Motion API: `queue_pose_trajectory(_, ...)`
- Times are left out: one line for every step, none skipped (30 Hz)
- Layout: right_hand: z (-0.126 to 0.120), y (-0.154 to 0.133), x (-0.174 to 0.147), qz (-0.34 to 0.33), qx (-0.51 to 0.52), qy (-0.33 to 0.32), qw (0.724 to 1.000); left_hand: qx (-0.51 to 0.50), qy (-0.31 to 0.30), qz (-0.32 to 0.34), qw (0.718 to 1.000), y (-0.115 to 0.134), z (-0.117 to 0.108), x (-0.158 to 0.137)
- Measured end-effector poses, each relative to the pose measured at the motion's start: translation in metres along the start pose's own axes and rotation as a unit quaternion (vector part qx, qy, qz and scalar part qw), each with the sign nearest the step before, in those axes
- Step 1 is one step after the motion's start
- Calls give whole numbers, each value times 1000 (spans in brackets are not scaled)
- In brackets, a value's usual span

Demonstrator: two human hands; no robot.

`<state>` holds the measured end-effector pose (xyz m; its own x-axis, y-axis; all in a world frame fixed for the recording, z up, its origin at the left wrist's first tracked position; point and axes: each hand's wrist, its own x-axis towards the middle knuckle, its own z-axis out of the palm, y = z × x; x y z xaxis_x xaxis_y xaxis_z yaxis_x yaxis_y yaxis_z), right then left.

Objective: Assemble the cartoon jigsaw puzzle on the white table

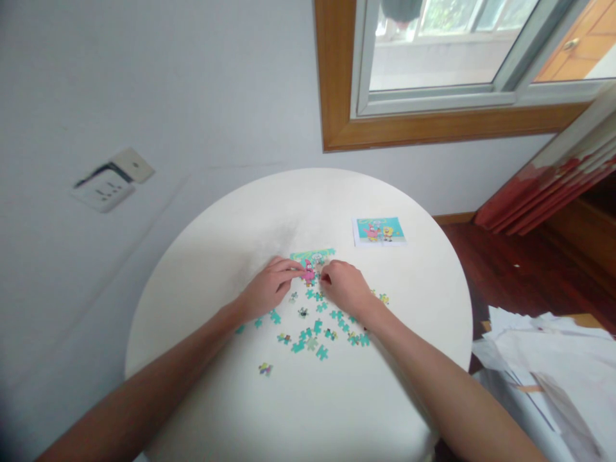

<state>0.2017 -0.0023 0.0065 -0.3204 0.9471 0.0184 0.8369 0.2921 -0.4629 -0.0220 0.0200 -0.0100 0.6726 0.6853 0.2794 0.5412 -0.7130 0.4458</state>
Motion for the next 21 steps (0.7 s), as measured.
queue_pose_trajectory(1,-2,-1,9,0,0,1000,2,-3,0,1000,0,0,0)
queue_pose_trajectory(2,-3,-2,18,1,1,1000,3,-5,0,1000,0,0,0)
queue_pose_trajectory(3,-4,-3,25,1,2,1000,4,-9,0,1000,1,0,1)
queue_pose_trajectory(4,-5,-3,30,1,4,1000,3,-13,0,1000,1,-1,1)
queue_pose_trajectory(5,-6,-4,36,1,7,999,2,-18,1,1000,2,-1,1)
queue_pose_trajectory(6,-7,-4,40,0,10,999,-1,-21,2,1000,2,-1,2)
queue_pose_trajectory(8,-7,-4,43,-1,13,999,-4,-24,4,1000,3,-2,2)
queue_pose_trajectory(9,-7,-4,45,-2,16,999,-8,-27,6,1000,4,-2,2)
queue_pose_trajectory(10,-7,-4,46,-3,19,999,-13,-27,8,1000,4,-2,3)
queue_pose_trajectory(11,-7,-4,46,-2,20,999,-17,-26,11,999,4,-2,3)
queue_pose_trajectory(13,-7,-4,45,0,20,999,-21,-24,12,999,4,-2,3)
queue_pose_trajectory(13,-6,-4,45,3,20,999,-25,-22,12,999,4,-2,3)
queue_pose_trajectory(14,-6,-4,45,6,19,999,-28,-20,13,999,4,-3,3)
queue_pose_trajectory(14,-6,-4,44,10,18,999,-30,-20,14,999,4,-3,3)
queue_pose_trajectory(13,-6,-4,45,14,17,999,-33,-19,15,999,3,-3,3)
queue_pose_trajectory(13,-7,-4,46,17,15,999,-36,-19,15,999,3,-3,2)
queue_pose_trajectory(12,-7,-4,48,20,14,999,-40,-19,15,999,2,-3,2)
queue_pose_trajectory(12,-8,-4,49,22,12,998,-44,-20,15,999,2,-3,2)
queue_pose_trajectory(11,-9,-4,51,24,10,998,-48,-21,14,999,1,-2,2)
queue_pose_trajectory(11,-10,-5,52,24,9,998,-52,-23,11,998,0,-2,2)
queue_pose_trajectory(11,-11,-5,54,24,9,998,-55,-26,9,998,-1,-2,1)
